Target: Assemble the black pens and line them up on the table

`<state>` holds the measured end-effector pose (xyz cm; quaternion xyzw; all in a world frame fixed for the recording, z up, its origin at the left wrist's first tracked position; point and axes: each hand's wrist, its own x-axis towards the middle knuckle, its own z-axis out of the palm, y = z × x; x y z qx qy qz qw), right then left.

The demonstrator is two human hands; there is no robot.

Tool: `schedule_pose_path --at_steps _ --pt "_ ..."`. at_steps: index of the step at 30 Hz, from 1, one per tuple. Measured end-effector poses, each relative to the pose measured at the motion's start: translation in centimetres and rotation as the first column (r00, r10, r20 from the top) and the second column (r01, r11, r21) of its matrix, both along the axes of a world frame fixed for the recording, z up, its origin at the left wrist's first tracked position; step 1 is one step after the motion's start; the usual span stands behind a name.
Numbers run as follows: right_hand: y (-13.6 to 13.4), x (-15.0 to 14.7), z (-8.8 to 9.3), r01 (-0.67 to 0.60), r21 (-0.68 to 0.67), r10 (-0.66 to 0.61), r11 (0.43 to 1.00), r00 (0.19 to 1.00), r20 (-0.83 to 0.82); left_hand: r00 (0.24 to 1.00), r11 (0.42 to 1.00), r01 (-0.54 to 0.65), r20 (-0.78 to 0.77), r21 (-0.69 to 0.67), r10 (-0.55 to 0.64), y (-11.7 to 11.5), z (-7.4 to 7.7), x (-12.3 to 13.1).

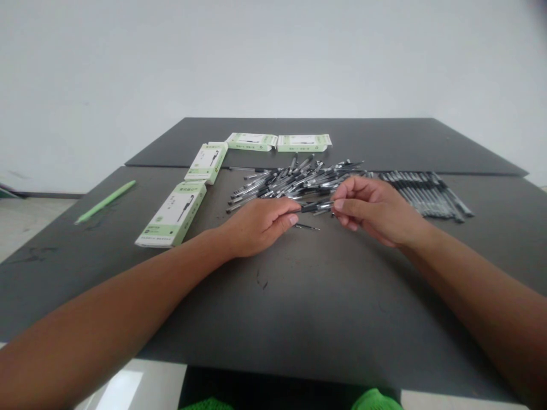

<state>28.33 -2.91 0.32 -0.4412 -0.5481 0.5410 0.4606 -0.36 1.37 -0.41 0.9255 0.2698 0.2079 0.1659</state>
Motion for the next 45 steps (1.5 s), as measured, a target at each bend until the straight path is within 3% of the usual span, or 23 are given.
schedule_pose_path --at_steps 45 --pt "-0.04 0.07 -0.56 -0.052 0.048 0.044 0.998 0.988 0.145 0.999 1.000 0.021 -0.034 0.007 -0.021 0.13 -0.06 0.04"
